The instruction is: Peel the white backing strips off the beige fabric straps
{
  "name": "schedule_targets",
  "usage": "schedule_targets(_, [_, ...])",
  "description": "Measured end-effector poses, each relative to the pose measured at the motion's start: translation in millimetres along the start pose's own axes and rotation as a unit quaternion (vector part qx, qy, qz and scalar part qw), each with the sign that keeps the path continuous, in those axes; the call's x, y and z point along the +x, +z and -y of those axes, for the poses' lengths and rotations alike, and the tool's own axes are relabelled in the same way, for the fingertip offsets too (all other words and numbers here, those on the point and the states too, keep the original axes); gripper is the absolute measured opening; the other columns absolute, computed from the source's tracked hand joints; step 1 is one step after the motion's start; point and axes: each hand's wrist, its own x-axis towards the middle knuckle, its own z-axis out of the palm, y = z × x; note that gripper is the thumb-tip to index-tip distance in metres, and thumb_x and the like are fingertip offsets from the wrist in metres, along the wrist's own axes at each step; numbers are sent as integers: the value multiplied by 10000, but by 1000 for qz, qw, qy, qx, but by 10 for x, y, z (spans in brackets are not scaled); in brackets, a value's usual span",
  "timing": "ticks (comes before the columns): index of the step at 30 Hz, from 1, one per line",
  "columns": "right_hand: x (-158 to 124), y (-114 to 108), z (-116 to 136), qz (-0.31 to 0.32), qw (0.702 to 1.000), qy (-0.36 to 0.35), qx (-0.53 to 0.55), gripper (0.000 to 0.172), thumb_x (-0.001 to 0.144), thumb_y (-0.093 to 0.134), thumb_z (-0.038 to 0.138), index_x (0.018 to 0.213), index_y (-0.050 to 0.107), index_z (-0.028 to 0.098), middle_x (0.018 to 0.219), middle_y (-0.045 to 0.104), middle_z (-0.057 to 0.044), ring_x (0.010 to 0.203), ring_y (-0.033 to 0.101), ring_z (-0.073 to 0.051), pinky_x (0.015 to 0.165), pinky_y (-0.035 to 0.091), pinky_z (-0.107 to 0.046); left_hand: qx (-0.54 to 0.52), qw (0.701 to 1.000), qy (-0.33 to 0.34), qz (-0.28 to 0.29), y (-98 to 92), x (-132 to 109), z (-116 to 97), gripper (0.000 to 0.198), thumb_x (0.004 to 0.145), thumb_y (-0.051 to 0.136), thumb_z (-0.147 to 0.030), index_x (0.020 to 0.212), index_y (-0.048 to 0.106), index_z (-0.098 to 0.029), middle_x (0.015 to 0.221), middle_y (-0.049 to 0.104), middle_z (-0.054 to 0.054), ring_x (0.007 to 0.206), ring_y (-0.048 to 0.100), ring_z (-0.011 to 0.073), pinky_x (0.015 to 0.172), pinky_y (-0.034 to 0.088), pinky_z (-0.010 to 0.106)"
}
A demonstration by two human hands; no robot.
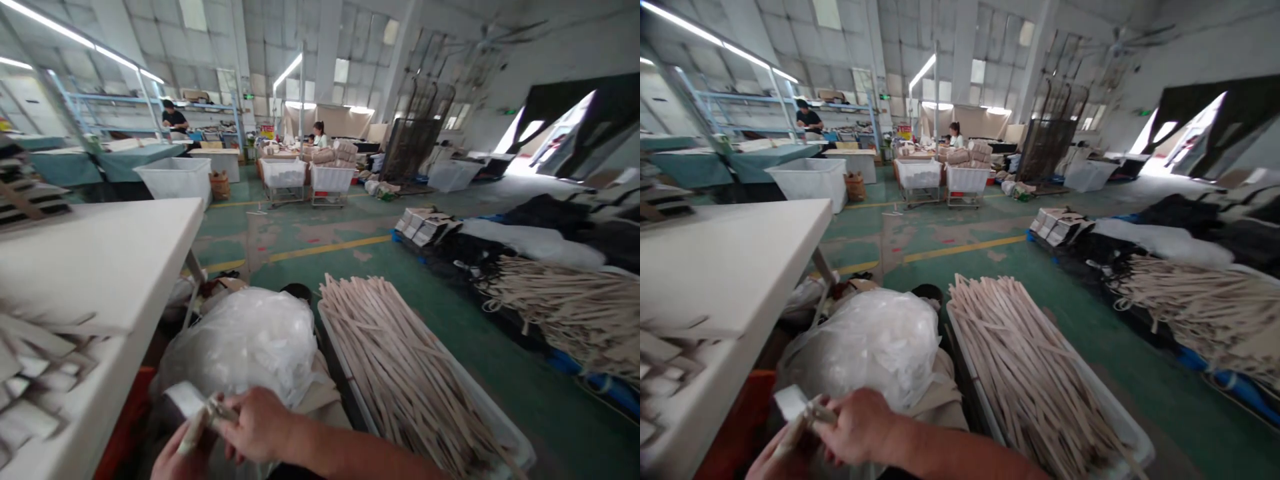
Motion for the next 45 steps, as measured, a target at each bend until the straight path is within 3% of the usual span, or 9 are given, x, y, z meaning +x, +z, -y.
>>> schedule_targets(5, [-79,-35,-36,66,996,33,51,232,902,520,323,839,696,184,528,604,26,463,588,-119,448,382,-172,-90,995,0,-50,57,-58,-214,557,324,957,-461,775,796,-175,910,764,59,933,668,236,711,568,209])
schedule_targets(10, [-40,-65,16,13,999,-8,50,292,935,479,353,768,635,171,514,575,27,453,577,-109,480,386,-175,-63,994,-35,77,213,-220,-22,436,478,937,-433,757,783,-136,720,725,52,736,669,221,741,571,292])
schedule_targets(17, [-96,-127,44,32,999,5,39,230,901,531,310,752,647,179,509,583,25,465,576,-122,509,394,-201,-92,995,-28,-6,162,-121,-160,559,349,978,-423,792,792,-138,866,765,81,843,688,220,725,571,216])
schedule_targets(22, [-11,-110,-67,-24,995,-61,75,355,944,496,400,759,681,159,550,615,-3,559,606,-138,566,429,-219,-104,993,-51,23,196,-211,-24,535,363,983,-391,770,785,-105,804,762,111,756,704,238,686,588,250])
schedule_targets(27, [153,-209,-189,-105,968,-122,192,313,940,501,352,1066,728,177,987,732,-56,796,674,-164,639,518,-240,-154,978,-134,48,162,-318,-33,455,446,973,-296,824,781,-128,856,767,104,781,717,236,674,602,262])
schedule_targets(31, [237,-191,-226,-37,950,-272,150,258,914,583,297,1092,743,202,1243,671,-55,1131,630,-181,1000,454,-275,-156,961,-195,115,249,-530,-106,400,479,968,-251,803,775,-120,818,760,93,761,710,223,714,596,267])
schedule_targets(37, [207,-112,-206,-20,952,-266,152,255,908,596,318,1022,763,161,1055,738,-74,993,682,-185,890,495,-258,-146,942,-266,146,250,-591,19,353,686,855,-386,880,745,-112,831,749,115,694,698,217,634,573,275])
schedule_targets(40, [2,-259,-75,-21,952,-178,248,309,864,665,413,992,761,149,852,742,-60,765,683,-164,705,507,-242,-177,924,-319,117,177,-348,124,339,887,635,-442,986,695,-124,954,741,130,769,714,227,652,585,306])
schedule_targets(45, [-477,-685,25,125,919,-115,356,504,864,612,592,1006,736,124,639,656,-23,531,560,-100,535,410,-200,-210,943,-251,-62,-14,211,207,202,948,518,-222,986,653,-75,754,707,102,631,688,178,637,585,253])
